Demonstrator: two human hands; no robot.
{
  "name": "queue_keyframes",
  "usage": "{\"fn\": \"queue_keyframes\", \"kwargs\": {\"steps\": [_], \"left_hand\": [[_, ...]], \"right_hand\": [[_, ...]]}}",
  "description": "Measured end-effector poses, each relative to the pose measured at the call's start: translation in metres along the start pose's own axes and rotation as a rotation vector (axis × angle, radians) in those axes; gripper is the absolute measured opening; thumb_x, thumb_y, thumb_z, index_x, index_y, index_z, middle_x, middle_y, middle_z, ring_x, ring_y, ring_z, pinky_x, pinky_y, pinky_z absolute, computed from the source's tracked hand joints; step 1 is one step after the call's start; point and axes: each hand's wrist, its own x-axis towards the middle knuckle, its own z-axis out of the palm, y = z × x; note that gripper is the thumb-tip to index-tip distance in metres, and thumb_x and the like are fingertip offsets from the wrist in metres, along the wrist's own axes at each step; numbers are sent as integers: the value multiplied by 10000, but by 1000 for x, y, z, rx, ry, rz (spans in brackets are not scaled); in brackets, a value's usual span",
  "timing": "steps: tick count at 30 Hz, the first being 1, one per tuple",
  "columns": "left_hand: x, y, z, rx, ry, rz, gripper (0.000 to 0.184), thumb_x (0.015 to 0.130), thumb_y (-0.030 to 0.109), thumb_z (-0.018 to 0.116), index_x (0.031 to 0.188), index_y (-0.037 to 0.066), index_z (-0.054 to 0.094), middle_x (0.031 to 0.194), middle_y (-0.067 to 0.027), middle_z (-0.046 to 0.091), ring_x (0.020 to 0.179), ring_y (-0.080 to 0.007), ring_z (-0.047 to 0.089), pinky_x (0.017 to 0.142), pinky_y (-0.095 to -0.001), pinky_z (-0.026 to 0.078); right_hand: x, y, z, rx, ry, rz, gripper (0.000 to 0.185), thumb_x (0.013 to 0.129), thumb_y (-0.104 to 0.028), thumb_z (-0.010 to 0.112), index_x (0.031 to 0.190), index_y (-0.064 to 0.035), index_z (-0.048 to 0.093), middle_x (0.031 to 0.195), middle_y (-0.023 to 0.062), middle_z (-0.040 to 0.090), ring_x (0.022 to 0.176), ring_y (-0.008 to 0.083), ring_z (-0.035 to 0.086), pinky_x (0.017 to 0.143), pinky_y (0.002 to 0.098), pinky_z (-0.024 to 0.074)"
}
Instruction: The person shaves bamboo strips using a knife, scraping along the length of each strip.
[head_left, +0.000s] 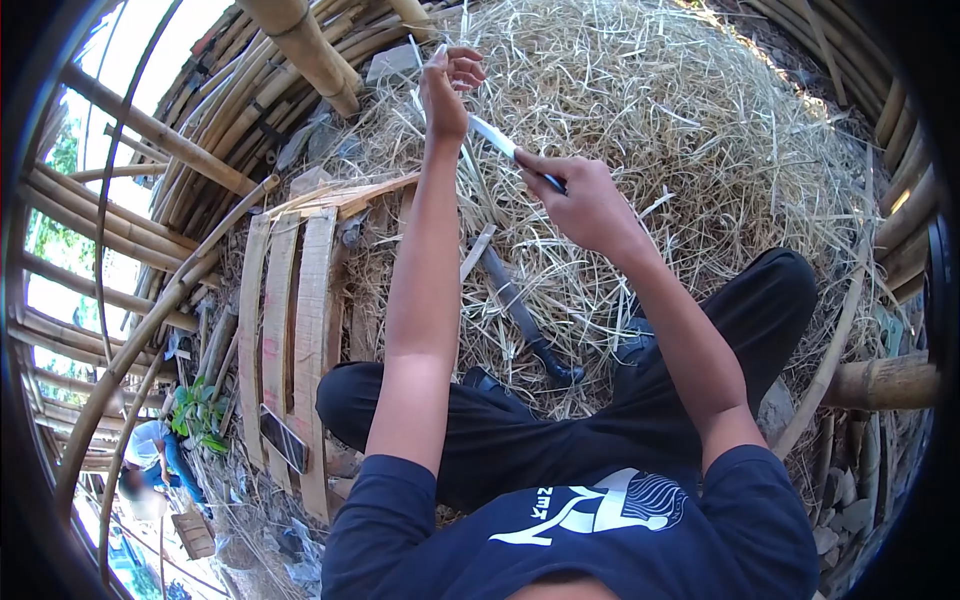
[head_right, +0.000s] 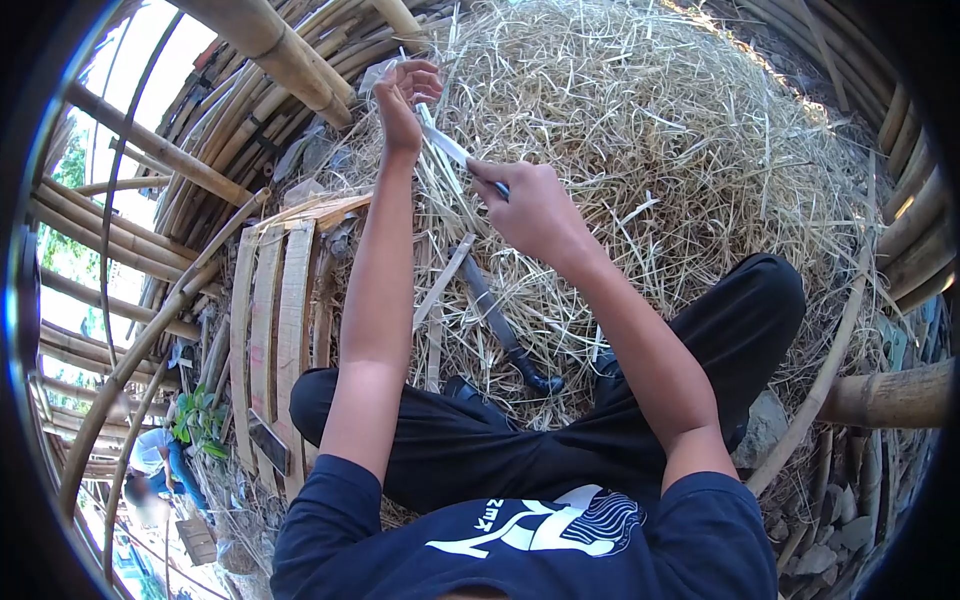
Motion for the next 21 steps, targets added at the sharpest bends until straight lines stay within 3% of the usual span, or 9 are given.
{"fn": "queue_keyframes", "kwargs": {"steps": [4,5,9,14,16,18,21], "left_hand": [[-6,3,-8,-19,10,-4,593,921,486,214,932,51,617,727,-41,625,699,-139,574,681,-299,398],[-7,5,-11,2,9,-12,600,917,493,206,928,53,614,728,-41,625,707,-142,578,694,-303,392],[-14,10,-20,-25,6,-11,611,913,498,190,928,51,605,725,-47,623,704,-157,582,697,-308,389],[-25,14,-38,-57,42,-6,613,909,491,192,926,37,603,730,-60,624,703,-165,584,690,-315,394],[-33,17,-50,-97,83,-9,623,907,496,190,929,30,603,733,-64,626,704,-169,586,686,-317,400],[-43,23,-67,-116,148,-15,650,898,523,194,966,21,601,735,-67,626,703,-177,593,666,-318,423],[-59,19,-104,-236,259,-57,669,860,588,277,1006,19,597,769,-91,635,712,-180,594,658,-321,443]], "right_hand": [[4,4,7,-86,-110,68,293,920,-174,562,1193,-120,653,793,199,669,601,226,613,623,363,483],[7,10,7,-269,-226,107,297,913,-193,571,1188,-120,655,840,206,674,681,263,648,676,383,498],[-6,28,24,-216,-73,-35,305,898,-228,590,1170,-113,665,881,206,682,788,319,669,779,408,515],[-4,56,40,-258,-129,-25,328,883,-226,609,1192,-123,651,844,197,682,827,328,668,788,430,513],[-12,43,37,-280,-210,106,345,868,-233,627,1191,-114,645,881,196,683,857,336,665,792,434,512],[-14,72,52,-331,-160,19,343,851,-246,654,1152,-82,644,909,207,675,880,357,651,794,448,501],[-13,90,61,-424,-263,85,309,838,-265,676,1034,-29,640,888,227,663,892,387,633,806,467,494]]}}
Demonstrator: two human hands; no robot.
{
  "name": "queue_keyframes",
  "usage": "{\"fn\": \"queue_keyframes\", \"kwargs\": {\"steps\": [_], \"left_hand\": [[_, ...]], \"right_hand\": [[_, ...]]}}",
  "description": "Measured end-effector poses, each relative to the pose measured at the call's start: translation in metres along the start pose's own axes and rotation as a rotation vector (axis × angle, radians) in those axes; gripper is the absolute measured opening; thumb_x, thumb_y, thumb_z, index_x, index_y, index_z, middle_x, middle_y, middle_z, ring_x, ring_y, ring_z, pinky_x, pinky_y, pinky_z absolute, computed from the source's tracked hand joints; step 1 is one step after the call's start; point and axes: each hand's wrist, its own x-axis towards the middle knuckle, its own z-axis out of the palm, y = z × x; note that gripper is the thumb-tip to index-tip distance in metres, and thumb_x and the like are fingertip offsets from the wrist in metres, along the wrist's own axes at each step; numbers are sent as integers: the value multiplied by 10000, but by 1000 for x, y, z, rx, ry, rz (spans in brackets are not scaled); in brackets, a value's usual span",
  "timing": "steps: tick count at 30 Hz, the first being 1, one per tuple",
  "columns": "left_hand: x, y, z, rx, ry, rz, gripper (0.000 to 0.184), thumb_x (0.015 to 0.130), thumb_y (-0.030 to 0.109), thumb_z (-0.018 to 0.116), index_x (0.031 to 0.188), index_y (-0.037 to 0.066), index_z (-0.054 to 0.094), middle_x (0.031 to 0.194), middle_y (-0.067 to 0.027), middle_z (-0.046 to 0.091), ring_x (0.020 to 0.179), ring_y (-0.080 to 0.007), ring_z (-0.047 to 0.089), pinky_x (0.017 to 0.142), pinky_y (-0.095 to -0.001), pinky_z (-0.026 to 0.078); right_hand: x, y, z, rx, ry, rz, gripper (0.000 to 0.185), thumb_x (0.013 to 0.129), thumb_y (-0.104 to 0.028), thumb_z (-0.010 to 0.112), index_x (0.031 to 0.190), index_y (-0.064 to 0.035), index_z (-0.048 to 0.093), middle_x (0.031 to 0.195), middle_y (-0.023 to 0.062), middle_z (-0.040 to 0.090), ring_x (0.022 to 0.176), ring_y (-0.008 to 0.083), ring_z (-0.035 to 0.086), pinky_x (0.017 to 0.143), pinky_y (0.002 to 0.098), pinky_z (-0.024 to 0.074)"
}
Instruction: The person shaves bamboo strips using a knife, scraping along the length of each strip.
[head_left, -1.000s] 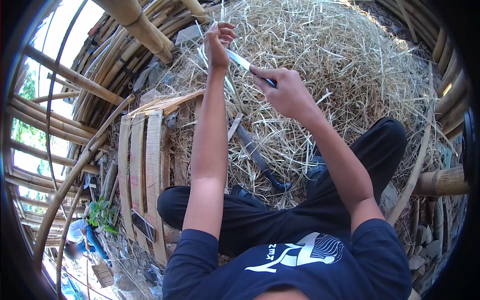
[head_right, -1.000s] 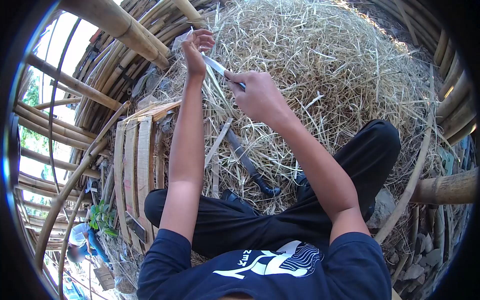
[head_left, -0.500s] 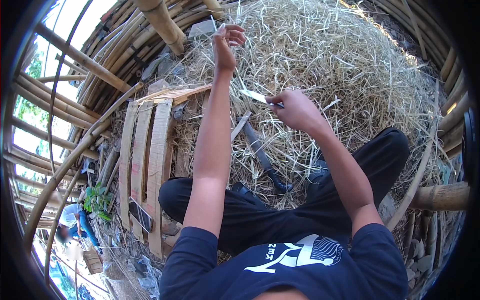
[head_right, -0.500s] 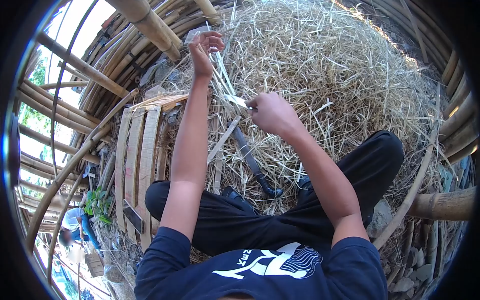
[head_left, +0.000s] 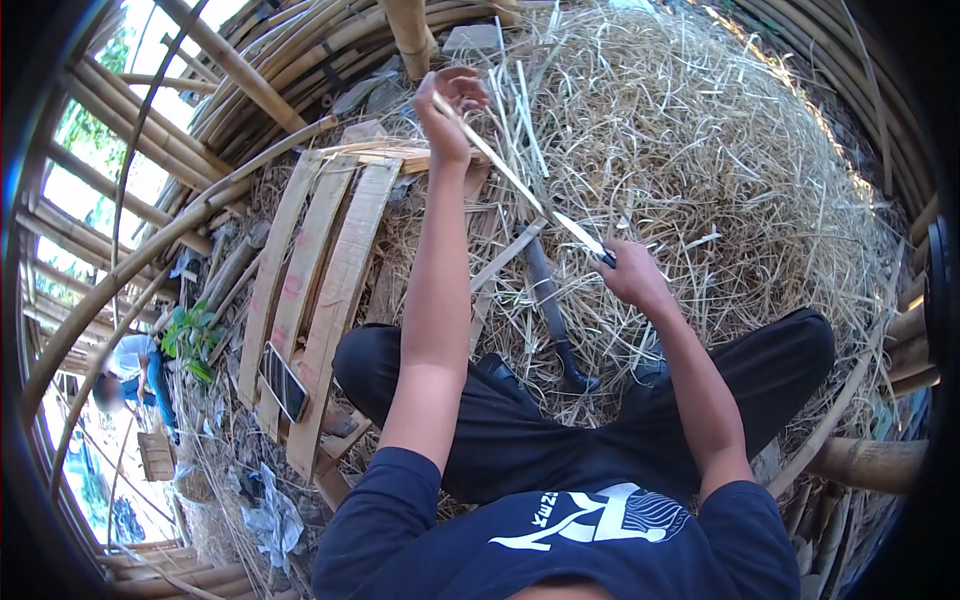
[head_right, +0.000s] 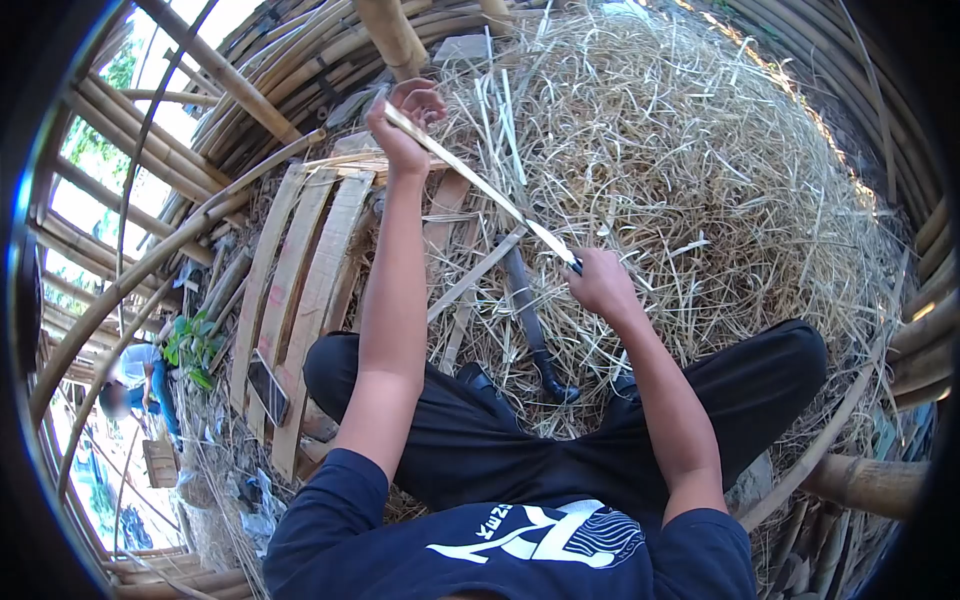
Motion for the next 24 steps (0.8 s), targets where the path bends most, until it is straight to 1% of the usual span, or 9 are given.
{"fn": "queue_keyframes", "kwargs": {"steps": [1,3,4,5,7,10,13,18,24], "left_hand": [[-3,1,-11,-85,76,-2,643,849,589,338,1019,26,597,784,-93,638,716,-183,594,667,-323,454],[-10,5,-30,-117,130,8,613,839,580,392,1027,33,597,784,-85,635,718,-190,591,677,-332,463],[-18,9,-36,-93,166,-6,596,841,567,410,1035,35,593,805,-86,635,731,-197,589,685,-339,467],[-20,7,-44,-172,180,-2,584,854,558,418,1049,34,586,849,-95,638,749,-201,590,690,-339,467],[-27,13,-54,-239,160,-17,528,882,515,451,1067,36,577,880,-103,638,770,-210,601,718,-350,481],[-33,18,-61,-263,118,-40,459,898,459,498,1076,42,572,884,-105,634,799,-221,613,754,-366,493],[-36,21,-63,-289,119,-51,417,906,428,516,1066,47,570,875,-104,630,826,-226,622,780,-374,500],[-37,23,-63,-258,116,-59,360,920,414,532,971,65,603,870,-90,631,850,-221,628,810,-360,471],[-38,24,-65,-158,109,-48,414,943,417,475,988,29,612,882,-101,644,883,-228,627,845,-362,458]], "right_hand": [[2,6,7,-4,-6,-8,309,838,-265,676,1034,-29,640,888,227,663,892,387,633,806,467,494],[1,15,20,-15,-20,26,305,841,-268,671,1021,-23,639,892,228,661,902,389,632,807,466,497],[2,16,22,-19,-65,55,310,842,-272,668,1020,-20,637,916,226,662,917,391,629,814,467,496],[3,21,29,-24,-67,54,310,842,-272,668,1020,-20,637,916,226,662,917,391,629,814,467,496],[5,26,38,-65,-47,-8,316,845,-272,660,1030,-17,632,953,229,660,940,392,625,828,467,493],[3,25,41,-42,-73,-15,322,857,-279,645,1049,-22,628,971,230,654,950,396,617,836,469,488],[4,17,39,-40,-92,-15,334,862,-284,641,1087,-37,629,975,231,650,950,398,614,836,470,489],[1,16,38,-32,-88,-30,333,858,-273,648,1097,-42,631,972,238,649,947,397,617,832,472,490],[1,19,40,-40,-74,-53,332,855,-264,651,1098,-39,631,956,229,656,946,396,618,834,475,489]]}}
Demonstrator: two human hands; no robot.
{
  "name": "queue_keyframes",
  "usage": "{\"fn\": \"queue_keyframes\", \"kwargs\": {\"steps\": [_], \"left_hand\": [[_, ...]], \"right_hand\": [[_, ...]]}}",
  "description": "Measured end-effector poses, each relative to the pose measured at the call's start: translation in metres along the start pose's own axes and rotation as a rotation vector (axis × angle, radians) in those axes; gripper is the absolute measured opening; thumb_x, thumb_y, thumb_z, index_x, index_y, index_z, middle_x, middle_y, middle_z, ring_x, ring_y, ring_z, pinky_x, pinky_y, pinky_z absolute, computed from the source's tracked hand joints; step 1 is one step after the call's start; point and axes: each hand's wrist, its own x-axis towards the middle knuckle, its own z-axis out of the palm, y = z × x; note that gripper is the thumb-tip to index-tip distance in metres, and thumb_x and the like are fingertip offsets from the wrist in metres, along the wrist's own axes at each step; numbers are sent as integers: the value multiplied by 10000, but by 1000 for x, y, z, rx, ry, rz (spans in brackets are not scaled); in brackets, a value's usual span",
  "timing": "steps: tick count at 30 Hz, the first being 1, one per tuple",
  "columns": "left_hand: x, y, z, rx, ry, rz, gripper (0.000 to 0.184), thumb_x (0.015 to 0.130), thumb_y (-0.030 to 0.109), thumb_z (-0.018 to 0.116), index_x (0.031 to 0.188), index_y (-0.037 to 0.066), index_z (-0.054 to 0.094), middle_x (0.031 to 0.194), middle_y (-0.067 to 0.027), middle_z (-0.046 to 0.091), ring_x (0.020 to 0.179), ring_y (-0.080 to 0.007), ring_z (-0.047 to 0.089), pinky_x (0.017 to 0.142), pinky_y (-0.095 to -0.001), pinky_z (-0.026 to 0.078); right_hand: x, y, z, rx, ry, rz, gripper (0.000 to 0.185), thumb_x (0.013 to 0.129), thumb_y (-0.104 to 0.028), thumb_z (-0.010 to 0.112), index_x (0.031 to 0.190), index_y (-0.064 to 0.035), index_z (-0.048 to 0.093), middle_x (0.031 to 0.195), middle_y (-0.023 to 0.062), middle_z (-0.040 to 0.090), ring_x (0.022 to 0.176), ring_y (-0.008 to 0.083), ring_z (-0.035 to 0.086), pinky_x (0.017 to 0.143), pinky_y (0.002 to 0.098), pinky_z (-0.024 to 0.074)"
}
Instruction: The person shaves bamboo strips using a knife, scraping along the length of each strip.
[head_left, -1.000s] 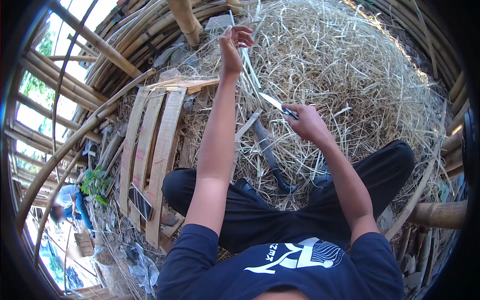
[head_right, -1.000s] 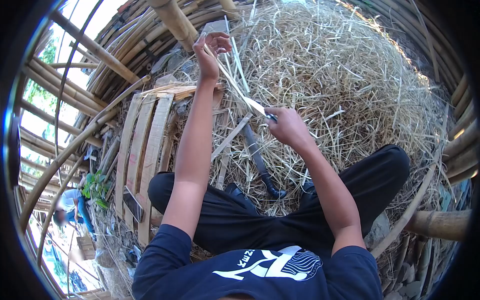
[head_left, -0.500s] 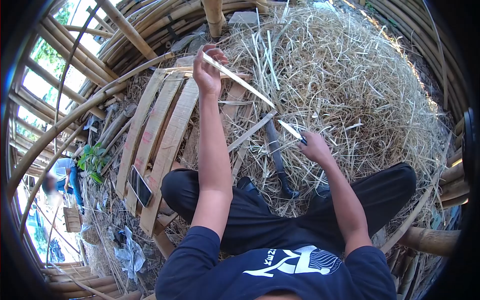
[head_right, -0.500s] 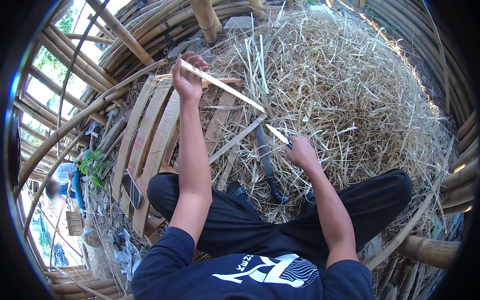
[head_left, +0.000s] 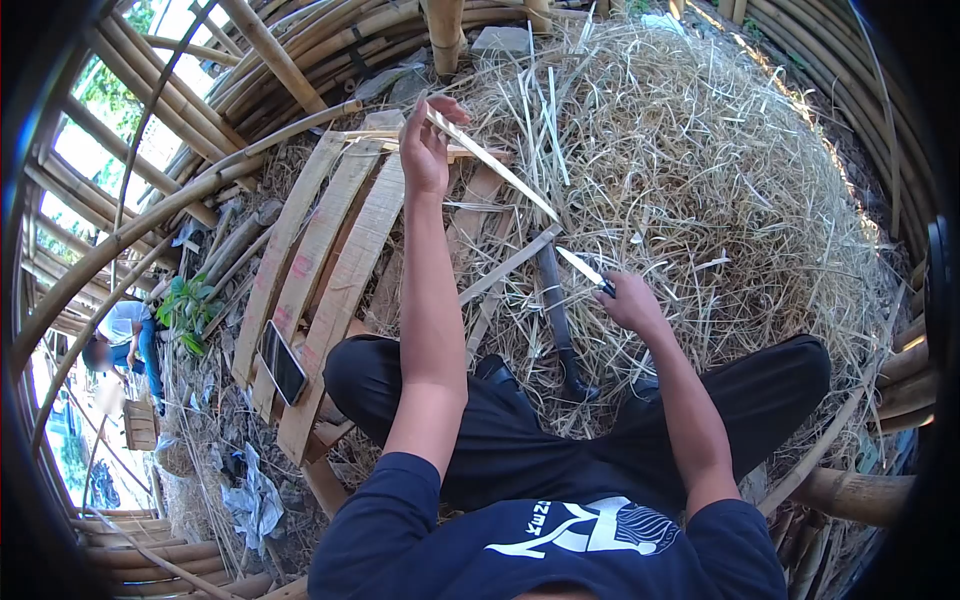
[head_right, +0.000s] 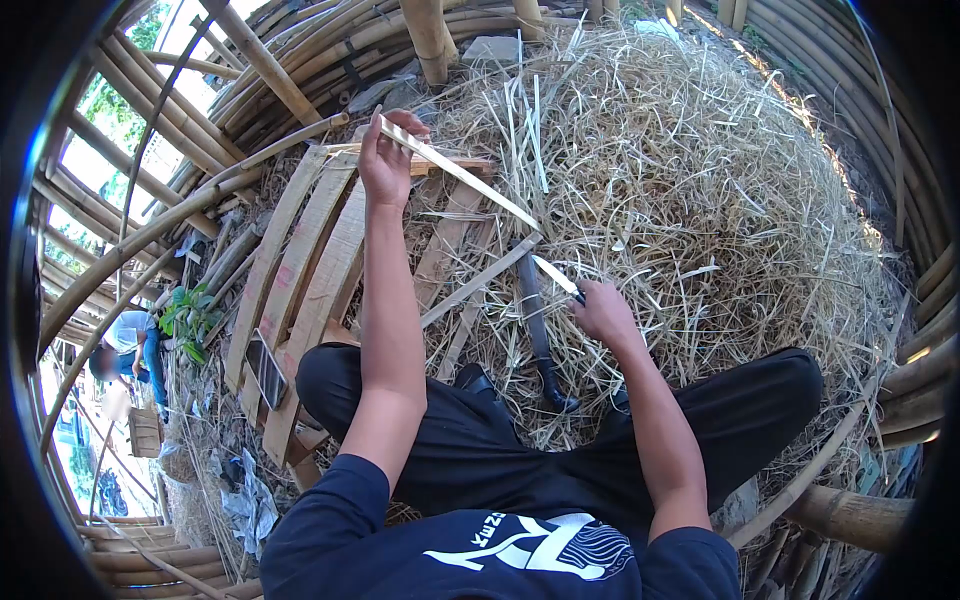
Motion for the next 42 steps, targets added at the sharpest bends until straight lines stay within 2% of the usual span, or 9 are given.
{"fn": "queue_keyframes", "kwargs": {"steps": [6,16,20,22,23,26,32,35,42], "left_hand": [[-1,3,0,73,-26,19,447,957,402,438,1016,-3,616,891,-111,650,901,-232,617,899,-371,421],[-3,14,8,282,-48,28,488,982,418,417,1055,-16,629,912,-89,651,908,-173,595,855,-334,431],[-6,24,21,493,2,58,442,979,453,444,1047,107,710,980,-24,668,906,-110,577,784,-278,438],[-6,26,22,561,-21,44,456,961,504,473,1045,129,719,998,-10,668,907,-86,565,761,-263,435],[-6,27,22,563,-19,45,456,961,504,473,1045,129,719,998,-10,668,907,-86,565,761,-263,435],[-8,27,30,535,-59,-10,489,953,506,498,1087,77,689,982,-29,672,873,-101,619,761,-261,461],[-12,26,57,578,-116,-14,463,938,498,531,1059,89,711,892,-15,677,867,-91,620,739,-260,470],[-16,26,64,566,-144,-12,460,929,498,549,1064,89,709,892,-19,679,870,-97,624,735,-259,472],[-21,25,67,425,-118,-51,421,914,424,619,995,23,720,836,-25,676,823,-108,598,752,-266,438]], "right_hand": [[-4,-4,0,-7,25,-26,330,852,-262,653,1092,-37,630,947,222,661,936,399,623,827,471,493],[-3,-6,-2,49,-38,37,316,852,-265,656,1059,-28,628,929,234,658,927,399,625,810,472,495],[-2,-6,0,61,7,26,282,856,-262,650,968,-3,639,867,231,658,870,414,622,762,478,488],[2,-8,0,85,160,-30,293,867,-293,648,859,0,648,733,177,653,675,343,629,638,441,476],[5,-12,-1,86,159,-33,293,867,-293,648,859,0,648,733,177,653,675,343,629,638,441,476],[12,-41,-18,460,362,-50,334,871,-359,671,785,-37,659,528,20,520,460,108,419,460,327,334],[36,-125,-73,639,521,-335,246,838,-265,731,960,-53,708,520,-36,463,481,53,384,451,271,294],[49,-150,-88,567,560,-418,271,822,-238,748,1026,-65,708,528,-35,471,482,55,398,453,258,300],[68,-155,-83,562,563,-454,253,816,-237,750,1007,-73,721,500,4,448,475,71,380,461,269,333]]}}
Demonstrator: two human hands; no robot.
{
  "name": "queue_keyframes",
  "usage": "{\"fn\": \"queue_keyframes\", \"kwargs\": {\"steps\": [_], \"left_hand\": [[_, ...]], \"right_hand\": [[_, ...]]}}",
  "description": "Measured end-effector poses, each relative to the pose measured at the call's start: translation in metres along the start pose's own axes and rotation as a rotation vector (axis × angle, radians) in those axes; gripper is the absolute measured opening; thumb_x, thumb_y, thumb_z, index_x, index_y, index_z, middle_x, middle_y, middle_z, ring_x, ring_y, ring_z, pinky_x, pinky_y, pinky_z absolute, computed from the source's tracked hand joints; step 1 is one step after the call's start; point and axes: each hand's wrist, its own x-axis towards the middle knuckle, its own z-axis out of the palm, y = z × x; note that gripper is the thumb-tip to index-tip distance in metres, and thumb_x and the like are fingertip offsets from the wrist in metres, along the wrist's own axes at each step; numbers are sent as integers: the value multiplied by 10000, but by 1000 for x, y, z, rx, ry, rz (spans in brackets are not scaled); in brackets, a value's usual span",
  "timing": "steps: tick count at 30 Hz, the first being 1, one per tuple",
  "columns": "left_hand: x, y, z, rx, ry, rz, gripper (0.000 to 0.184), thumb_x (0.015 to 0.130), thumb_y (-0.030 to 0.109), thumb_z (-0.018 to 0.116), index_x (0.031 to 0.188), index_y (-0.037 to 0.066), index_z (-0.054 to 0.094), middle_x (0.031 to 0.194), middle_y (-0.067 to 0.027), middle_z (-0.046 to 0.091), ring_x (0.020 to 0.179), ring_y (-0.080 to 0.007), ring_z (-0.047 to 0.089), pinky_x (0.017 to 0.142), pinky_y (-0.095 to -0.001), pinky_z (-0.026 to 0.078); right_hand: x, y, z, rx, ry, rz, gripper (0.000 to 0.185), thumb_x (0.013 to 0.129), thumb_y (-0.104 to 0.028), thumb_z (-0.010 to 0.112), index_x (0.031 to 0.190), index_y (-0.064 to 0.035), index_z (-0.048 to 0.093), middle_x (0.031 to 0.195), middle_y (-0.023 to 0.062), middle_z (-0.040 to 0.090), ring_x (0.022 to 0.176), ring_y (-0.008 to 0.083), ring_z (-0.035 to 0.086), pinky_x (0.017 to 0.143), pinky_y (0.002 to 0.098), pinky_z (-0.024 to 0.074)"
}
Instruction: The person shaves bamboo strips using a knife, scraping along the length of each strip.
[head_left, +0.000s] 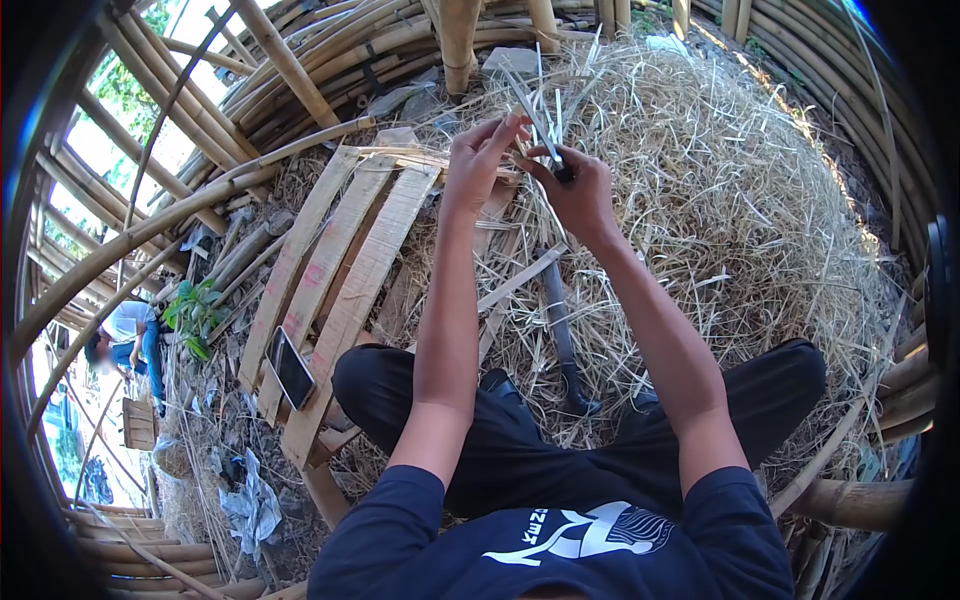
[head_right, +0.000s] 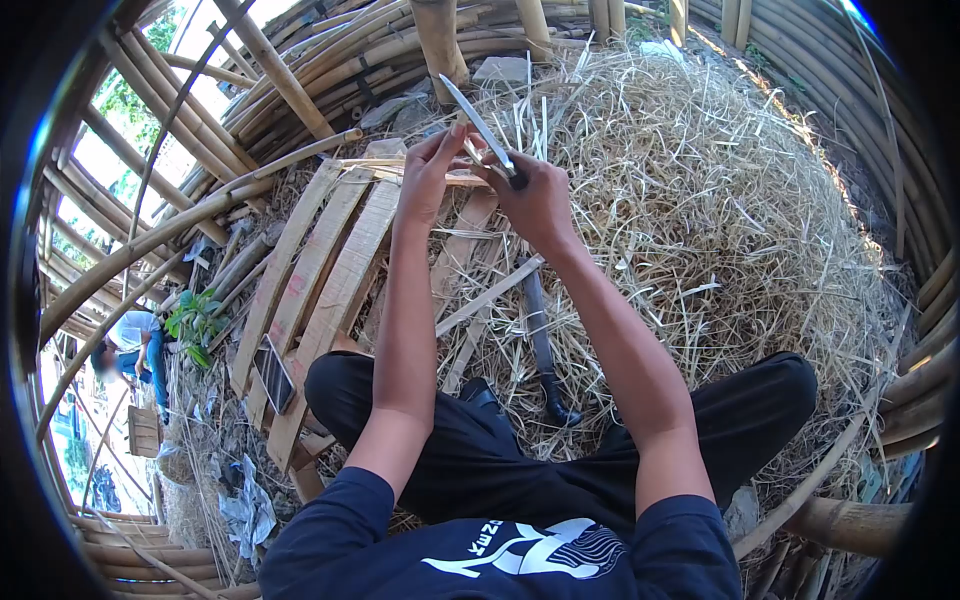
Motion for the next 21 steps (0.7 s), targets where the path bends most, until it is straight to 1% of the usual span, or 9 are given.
{"fn": "queue_keyframes", "kwargs": {"steps": [2,6,11,13,15,17,19,20,21], "left_hand": [[-2,1,-1,1,-36,2,399,918,394,625,967,10,720,822,-21,670,822,-108,596,759,-259,437],[-3,1,0,24,-40,22,418,916,417,620,938,12,723,812,-20,667,801,-101,588,751,-257,437],[-4,7,0,57,13,-18,449,937,482,551,989,73,728,815,-3,655,760,-92,572,710,-258,428],[-2,5,-2,64,-5,-5,435,945,484,532,1020,101,725,824,2,652,765,-88,575,696,-251,418],[-2,1,-2,115,-26,55,414,950,462,532,1043,107,722,807,4,645,753,-89,561,680,-246,411],[-2,-3,-1,143,-67,69,428,958,470,512,1046,106,720,783,0,634,731,-99,543,670,-248,408],[-2,2,3,151,-1,84,444,961,489,496,1032,112,720,760,-7,620,707,-109,526,668,-252,410],[0,0,-1,212,38,95,465,960,515,476,1021,123,718,798,-27,626,713,-116,532,668,-268,417],[-3,-2,0,210,40,88,465,960,515,476,1021,123,718,798,-27,626,713,-116,532,668,-268,417]], "right_hand": [[0,6,0,24,9,-11,206,824,-220,742,976,-82,732,494,1,442,474,68,366,457,266,326],[0,5,-4,6,17,-13,191,819,-206,746,962,-79,736,491,5,452,476,66,370,455,267,323],[2,2,-14,-11,-41,-67,164,808,-194,753,937,-92,746,498,-8,497,473,60,394,458,261,336],[6,-14,-23,28,-60,-51,183,808,-193,753,943,-70,745,510,-38,513,473,61,416,463,252,345],[10,-32,-32,218,-141,126,206,817,-202,751,934,-33,736,534,-51,550,473,53,421,454,249,323],[14,-46,-41,343,-172,137,166,850,-166,721,946,-31,721,572,-13,598,429,27,433,400,247,322],[18,-56,-51,682,-170,212,195,853,-162,713,1011,-48,703,543,-11,561,402,31,428,361,225,305],[25,-55,-55,759,-99,224,244,859,-190,709,1067,-64,680,519,-12,534,385,33,407,337,204,246],[30,-61,-65,777,-96,235,211,886,-175,676,1068,-67,681,538,3,567,377,35,412,334,211,283]]}}
